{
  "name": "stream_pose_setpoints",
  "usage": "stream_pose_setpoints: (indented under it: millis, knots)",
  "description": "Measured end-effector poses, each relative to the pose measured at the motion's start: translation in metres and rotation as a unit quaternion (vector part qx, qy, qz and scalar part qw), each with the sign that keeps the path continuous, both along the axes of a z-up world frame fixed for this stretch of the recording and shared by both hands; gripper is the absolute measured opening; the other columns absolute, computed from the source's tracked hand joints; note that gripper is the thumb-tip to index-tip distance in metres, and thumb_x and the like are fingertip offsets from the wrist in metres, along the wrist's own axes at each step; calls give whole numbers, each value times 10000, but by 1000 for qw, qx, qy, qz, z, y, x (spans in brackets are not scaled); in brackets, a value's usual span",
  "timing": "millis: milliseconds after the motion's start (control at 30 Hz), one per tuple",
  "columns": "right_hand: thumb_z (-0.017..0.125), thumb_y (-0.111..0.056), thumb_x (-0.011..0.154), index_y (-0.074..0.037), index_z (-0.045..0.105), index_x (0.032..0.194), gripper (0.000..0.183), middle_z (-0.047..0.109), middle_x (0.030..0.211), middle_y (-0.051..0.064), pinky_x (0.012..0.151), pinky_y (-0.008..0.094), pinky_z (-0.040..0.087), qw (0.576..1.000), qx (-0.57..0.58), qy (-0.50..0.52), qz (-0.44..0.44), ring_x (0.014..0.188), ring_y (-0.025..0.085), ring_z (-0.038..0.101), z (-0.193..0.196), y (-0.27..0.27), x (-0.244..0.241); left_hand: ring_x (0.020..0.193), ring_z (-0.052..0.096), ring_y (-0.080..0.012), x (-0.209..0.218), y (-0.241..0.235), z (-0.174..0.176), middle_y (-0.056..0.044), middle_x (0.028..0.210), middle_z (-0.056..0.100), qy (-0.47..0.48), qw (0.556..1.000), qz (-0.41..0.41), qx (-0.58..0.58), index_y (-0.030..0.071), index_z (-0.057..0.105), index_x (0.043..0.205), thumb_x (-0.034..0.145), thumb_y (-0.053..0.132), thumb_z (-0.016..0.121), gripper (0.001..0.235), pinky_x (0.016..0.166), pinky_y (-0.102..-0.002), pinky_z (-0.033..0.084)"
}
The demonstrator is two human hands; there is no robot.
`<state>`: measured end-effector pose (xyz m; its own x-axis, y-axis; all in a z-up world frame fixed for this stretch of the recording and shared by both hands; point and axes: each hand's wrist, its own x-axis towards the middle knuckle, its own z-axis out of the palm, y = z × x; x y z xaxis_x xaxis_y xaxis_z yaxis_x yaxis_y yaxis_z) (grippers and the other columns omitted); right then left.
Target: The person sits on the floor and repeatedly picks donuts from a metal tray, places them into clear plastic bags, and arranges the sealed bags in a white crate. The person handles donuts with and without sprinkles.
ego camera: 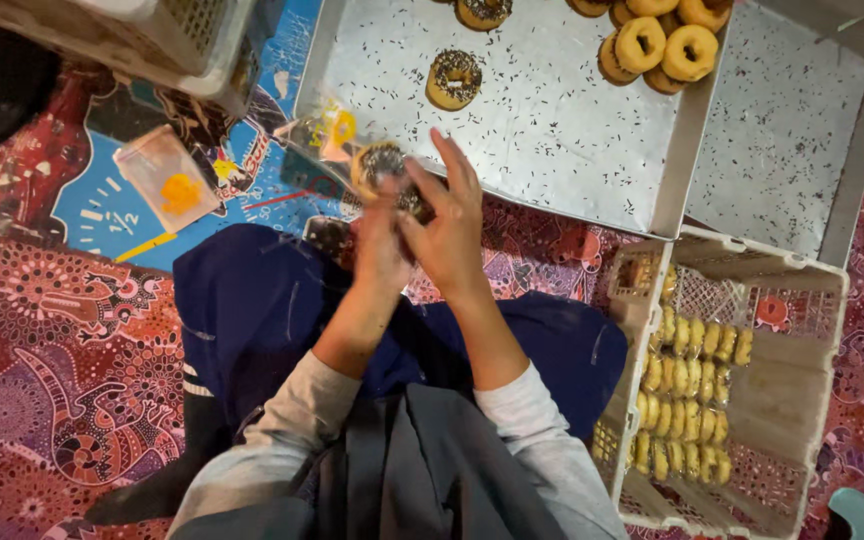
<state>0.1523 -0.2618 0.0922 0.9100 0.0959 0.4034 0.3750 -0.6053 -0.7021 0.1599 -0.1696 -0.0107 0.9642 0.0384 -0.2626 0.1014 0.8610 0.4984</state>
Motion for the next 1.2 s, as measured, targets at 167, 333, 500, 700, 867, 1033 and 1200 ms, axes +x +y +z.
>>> stream_pose_setpoints:
  millis: [167,333,500,700,867,1033,1200]
  knots:
    - [884,-131,728,-6,725,1213,526,490,1562,184,1176,461,419,999,23,15,44,1418,376,504,-3,16,-4,1076,674,-218,-1,35,14,-90,1169,674,-67,994,88,22,61,559,1299,1042,459,605,476,953,-391,549]
    - [889,-129,770,12,685,1275,562,608,1439,156,1101,390,516,996,42,18,74,1307,333,632,-2,29,-5,1004,710,-254,7,67,27,-146,1072,734,-80,993,72,-46,0,643,1136,979,547,501,586,928,-376,566]
    - [880,-180,772,5,688,1263,559,712,1251,149,978,359,571,991,67,97,60,1131,279,720,-34,18,8,1024,684,-247,12,91,-1,-135,1078,720,-47,994,94,40,30,644,1044,1042,287,588,263,963,-383,543]
    - [866,-287,876,-13,688,1289,527,709,1231,178,993,381,552,976,-61,156,-141,1121,279,696,-39,-46,78,892,671,-237,-11,109,-21,-93,932,698,29,999,41,-16,74,622,911,993,263,623,205,827,-362,543]
    - [897,-233,775,-9,480,1446,821,465,1442,256,1018,385,523,991,55,75,101,1305,329,517,-29,-46,51,737,630,-201,-25,96,-13,-90,921,699,68,995,-43,-59,48,663,927,1005,279,634,246,666,-316,487]
    - [766,-141,925,-74,720,1269,353,744,1175,127,869,368,540,973,25,166,156,1023,247,678,-16,-2,10,548,565,-169,-42,84,23,-55,847,639,67,995,-65,-29,55,653,930,1014,321,648,278,478,-274,410]
    - [743,-72,936,-52,761,1067,134,761,965,84,725,329,556,980,50,90,173,832,200,726,-2,7,1,588,460,-39,-66,84,65,-12,942,555,-46,880,146,449,32,525,1113,860,117,830,405,500,-197,356]
